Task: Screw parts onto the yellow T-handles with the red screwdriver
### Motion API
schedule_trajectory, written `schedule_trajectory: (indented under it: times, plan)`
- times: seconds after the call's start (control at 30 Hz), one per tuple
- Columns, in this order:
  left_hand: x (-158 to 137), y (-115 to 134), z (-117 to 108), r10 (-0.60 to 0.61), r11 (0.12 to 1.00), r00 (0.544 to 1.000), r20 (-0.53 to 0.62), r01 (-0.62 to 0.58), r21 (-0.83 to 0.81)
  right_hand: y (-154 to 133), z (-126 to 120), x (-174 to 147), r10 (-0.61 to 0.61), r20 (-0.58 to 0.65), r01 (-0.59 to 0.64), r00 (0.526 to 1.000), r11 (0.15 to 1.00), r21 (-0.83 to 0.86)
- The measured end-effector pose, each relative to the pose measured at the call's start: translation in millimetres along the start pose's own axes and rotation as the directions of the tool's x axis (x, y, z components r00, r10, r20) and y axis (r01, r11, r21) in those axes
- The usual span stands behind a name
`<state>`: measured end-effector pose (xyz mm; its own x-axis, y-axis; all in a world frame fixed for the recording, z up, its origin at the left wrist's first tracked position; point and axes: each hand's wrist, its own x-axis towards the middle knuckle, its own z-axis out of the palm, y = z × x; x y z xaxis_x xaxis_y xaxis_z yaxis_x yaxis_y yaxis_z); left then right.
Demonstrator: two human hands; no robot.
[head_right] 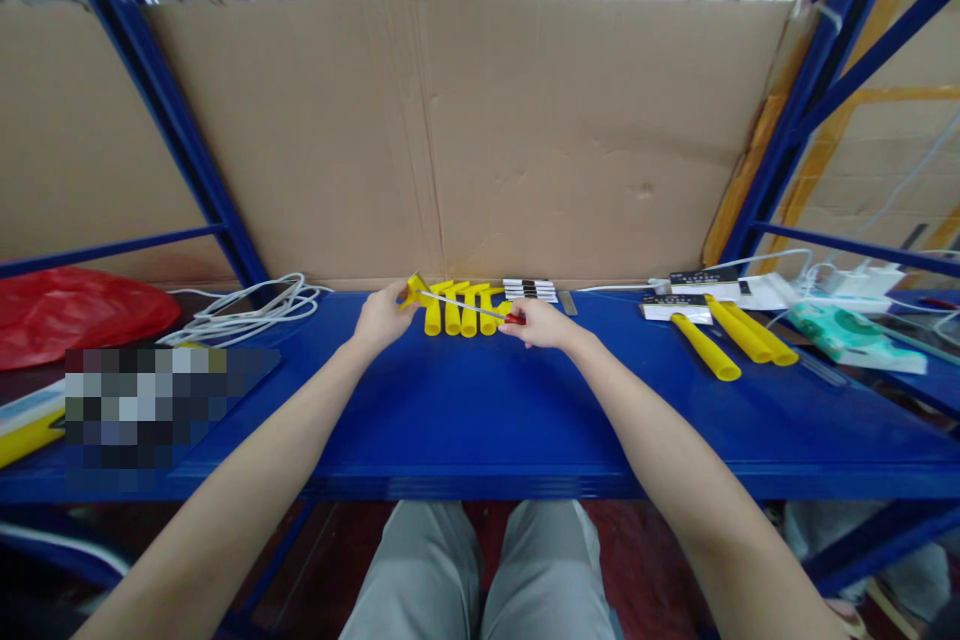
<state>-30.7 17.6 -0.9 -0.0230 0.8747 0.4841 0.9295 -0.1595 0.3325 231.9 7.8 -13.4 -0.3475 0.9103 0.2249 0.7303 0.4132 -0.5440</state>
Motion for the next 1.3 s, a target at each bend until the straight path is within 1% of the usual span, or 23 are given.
schedule_trajectory:
  times: [0.07,0.13,0.27,0.3,0.37,0.47,0.53,0.63,0.7,0.83,0.9,0.97,1.07,1.17,1.3]
  plan:
    - [0.2,0.1,-0.3,-0.004,1.0,1.0,-0.002,0.004,-0.006,-1.1,0.5,-0.1,0.025,0.011,-0.025,1.0,1.0,0.0]
    - [0.3,0.0,-0.2,-0.004,1.0,1.0,-0.005,0.004,-0.018,-1.9,0.2,0.2,0.025,0.002,-0.025,1.0,0.999,-0.032]
    - [0.8,-0.6,0.5,-0.001,0.999,1.0,-0.025,0.0,-0.041,-3.3,-1.8,1.0,-0.081,-0.056,0.072,0.995,0.987,-0.144]
    - [1.0,-0.6,0.7,-0.004,0.999,0.999,-0.036,0.002,-0.045,-3.6,-2.3,1.0,-0.103,-0.052,0.095,0.993,0.986,-0.14]
    - [1.6,-0.5,1.1,-0.015,0.998,0.998,-0.062,0.011,-0.063,-4.3,-3.2,0.7,-0.125,-0.005,0.124,0.992,0.989,-0.077]
    - [2.4,0.7,1.8,-0.039,0.993,0.994,-0.103,0.027,-0.118,-5.2,-2.9,0.4,-0.138,0.088,0.136,0.986,0.99,0.028]
    - [2.7,1.9,2.1,-0.054,0.986,0.991,-0.126,0.033,-0.164,-6.2,-2.0,0.9,-0.143,0.109,0.14,0.984,0.989,0.041]
    - [2.9,3.5,2.9,-0.061,0.973,0.988,-0.144,0.027,-0.228,-8.9,-1.1,1.7,-0.142,0.052,0.142,0.989,0.99,-0.009]
    - [3.5,3.6,4.1,-0.047,0.962,0.989,-0.142,0.006,-0.272,-11.0,-1.8,1.5,-0.121,0.013,0.121,0.993,0.992,-0.036]
    - [5.5,0.6,8.6,0.048,0.926,0.994,-0.102,-0.083,-0.368,-12.3,-5.6,-1.2,-0.058,-0.006,0.058,0.998,0.998,-0.025]
    - [5.4,-0.6,10.2,0.099,0.909,0.991,-0.085,-0.125,-0.398,-10.4,-7.1,-1.8,-0.05,-0.044,0.047,0.998,0.997,-0.064]
    - [4.0,0.0,10.3,0.118,0.91,0.991,-0.07,-0.136,-0.392,-6.9,-7.5,-1.3,-0.056,-0.102,0.041,0.993,0.989,-0.14]
    - [0.3,3.6,8.5,0.081,0.944,0.996,-0.035,-0.088,-0.317,-1.5,-7.0,0.3,-0.071,-0.157,0.036,0.985,0.977,-0.21]
    - [-2.4,6.2,7.3,0.047,0.972,0.999,-0.011,-0.048,-0.23,-0.6,-7.4,0.2,-0.072,-0.165,0.034,0.984,0.975,-0.221]
    - [-2.4,4.9,7.9,0.036,0.984,0.999,0.036,-0.029,-0.177,-8.3,-9.8,-2.7,-0.061,-0.142,0.018,0.988,0.958,-0.287]
